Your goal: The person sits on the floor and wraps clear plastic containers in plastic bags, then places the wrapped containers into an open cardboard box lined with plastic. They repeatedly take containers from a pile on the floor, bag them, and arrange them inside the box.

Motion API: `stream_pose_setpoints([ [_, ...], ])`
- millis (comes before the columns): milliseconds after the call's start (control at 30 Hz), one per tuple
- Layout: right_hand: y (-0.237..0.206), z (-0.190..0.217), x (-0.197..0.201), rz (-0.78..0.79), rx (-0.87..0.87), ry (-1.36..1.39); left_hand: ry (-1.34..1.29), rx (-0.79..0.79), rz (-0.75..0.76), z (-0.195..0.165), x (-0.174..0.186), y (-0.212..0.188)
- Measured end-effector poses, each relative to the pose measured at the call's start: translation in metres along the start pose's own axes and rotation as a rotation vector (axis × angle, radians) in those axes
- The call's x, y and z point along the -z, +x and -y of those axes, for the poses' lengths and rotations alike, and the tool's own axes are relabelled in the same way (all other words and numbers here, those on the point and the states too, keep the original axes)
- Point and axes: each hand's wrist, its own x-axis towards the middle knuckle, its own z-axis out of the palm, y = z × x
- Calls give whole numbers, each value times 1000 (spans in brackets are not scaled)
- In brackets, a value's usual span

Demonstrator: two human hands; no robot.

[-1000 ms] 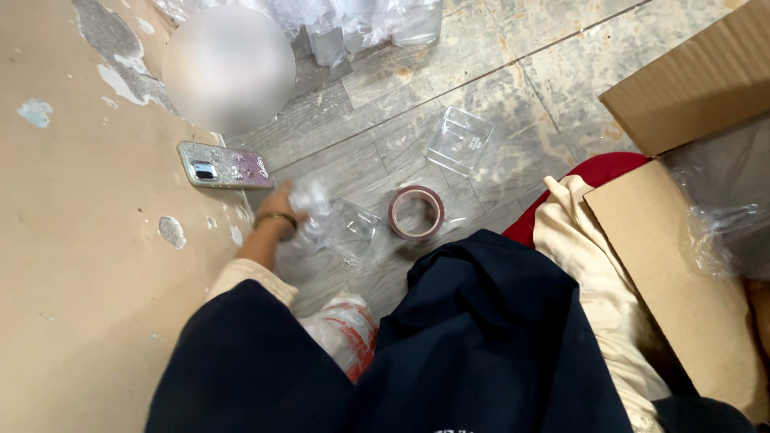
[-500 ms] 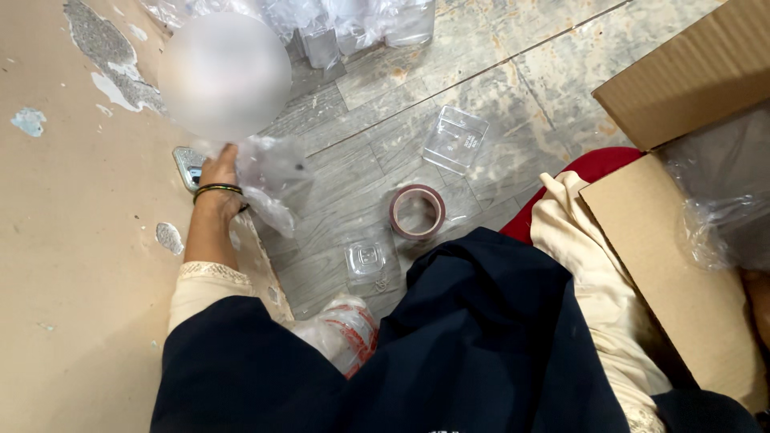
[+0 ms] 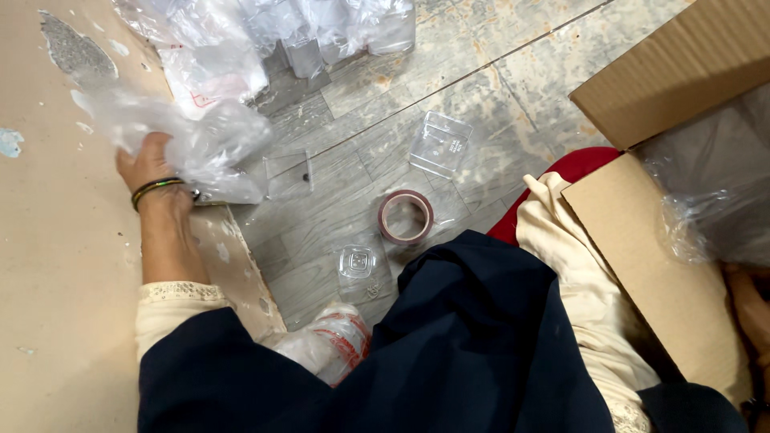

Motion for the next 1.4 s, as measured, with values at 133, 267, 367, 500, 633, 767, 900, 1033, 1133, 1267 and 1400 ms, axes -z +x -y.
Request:
stream_pose_setpoints([
  [133, 4, 5, 1, 1, 3, -14, 1375, -294, 317, -4, -25, -26],
  [267, 4, 8, 4, 17, 26, -23, 1616, 482, 854, 46, -72, -95],
  [367, -1, 8, 7, 1, 22, -29, 1903, 234, 1244, 93, -85, -139],
  [500, -5, 9, 6, -23, -83, 8, 1882, 112, 1319, 131, -62, -130],
  [633, -3, 9, 6, -24, 1, -15, 1985, 36, 1274, 138, -27, -111],
  [767, -1, 6, 7, 37, -43, 48, 1927, 199, 1150, 125, -9, -104],
  [900, -3, 2, 6, -12, -64, 65, 1777, 209, 789, 102, -7, -76],
  [1033, -4, 4, 7, -25, 20, 52, 1515, 39, 301, 86, 6, -58],
  [1133, -4, 11, 10, 12, -34, 41, 1306, -231, 383, 84, 6, -74],
  [1267, -8, 24, 12, 21, -110, -16, 1520, -72, 907, 92, -37, -121],
  [1400, -10, 29, 14, -24, -56, -142, 1959, 184, 1194, 106, -87, -172],
])
